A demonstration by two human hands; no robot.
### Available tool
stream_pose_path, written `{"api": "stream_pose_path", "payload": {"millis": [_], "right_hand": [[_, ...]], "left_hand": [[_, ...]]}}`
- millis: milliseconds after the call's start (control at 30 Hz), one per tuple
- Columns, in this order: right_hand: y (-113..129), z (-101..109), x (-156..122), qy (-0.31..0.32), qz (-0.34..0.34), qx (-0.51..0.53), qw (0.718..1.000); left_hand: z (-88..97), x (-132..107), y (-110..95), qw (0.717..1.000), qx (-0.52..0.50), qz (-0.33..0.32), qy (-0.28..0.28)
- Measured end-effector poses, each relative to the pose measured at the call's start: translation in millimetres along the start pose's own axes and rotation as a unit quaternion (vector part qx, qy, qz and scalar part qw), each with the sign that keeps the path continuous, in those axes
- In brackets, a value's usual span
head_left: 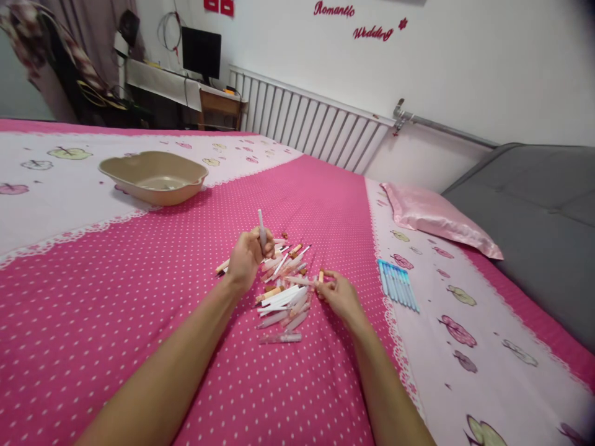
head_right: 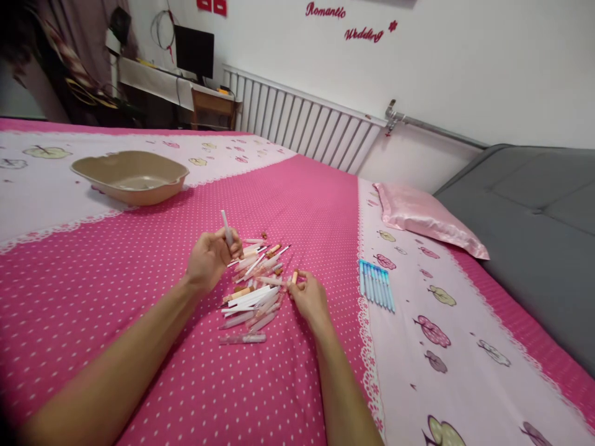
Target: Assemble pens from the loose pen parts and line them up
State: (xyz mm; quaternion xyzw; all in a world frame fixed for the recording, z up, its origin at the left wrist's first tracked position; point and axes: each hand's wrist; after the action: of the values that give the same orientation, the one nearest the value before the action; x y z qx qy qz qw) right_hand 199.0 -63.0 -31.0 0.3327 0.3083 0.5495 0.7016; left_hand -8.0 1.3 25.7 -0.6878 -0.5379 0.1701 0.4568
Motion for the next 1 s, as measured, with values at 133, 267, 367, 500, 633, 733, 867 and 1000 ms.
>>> {"api": "stream_pose_path", "payload": {"millis": [133, 267, 367, 500, 633, 733, 867, 1000], "right_hand": [[9, 4, -4, 0.016, -0.013, -0.091, 0.996], [17, 5, -10, 0.007, 0.008, -0.15, 0.989], [18, 5, -12, -0.002, 0.013, -0.153, 0.988], [17, 6, -12, -0.006, 0.054, -0.154, 0.987], [24, 5, -15, 0.027, 0.191, -0.173, 0.966], [32, 1, -20, 0.103, 0.29, -0.188, 0.933], [36, -3, -27, 0.179, 0.314, -0.183, 0.914], [36, 2, -29, 0.201, 0.294, -0.178, 0.917]], "left_hand": [[3.4, -3, -4, 0.998, 0.054, 0.032, -0.012], [1.4, -5, -5, 0.994, 0.091, 0.046, -0.025], [-2.1, -6, -5, 0.993, 0.104, 0.045, -0.035], [-4.7, -7, -5, 0.993, 0.106, 0.044, -0.016], [-3.4, -6, -4, 0.993, 0.102, 0.051, -0.005], [-2.6, -6, -2, 0.992, 0.117, 0.05, -0.011], [-3.2, -6, 1, 0.985, 0.16, 0.037, -0.044], [-3.0, -7, 2, 0.98, 0.176, 0.049, -0.076]]}}
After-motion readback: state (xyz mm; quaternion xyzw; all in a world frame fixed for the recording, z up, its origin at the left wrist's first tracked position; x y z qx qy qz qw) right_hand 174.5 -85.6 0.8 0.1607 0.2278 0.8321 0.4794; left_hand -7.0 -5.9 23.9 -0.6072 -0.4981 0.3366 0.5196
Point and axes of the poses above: each hand's wrist, its own x-axis towards the middle knuckle, its own z-axis out of the back of the hand, y = z × x, and after that the axes turned 8 degrees about y, right-handed
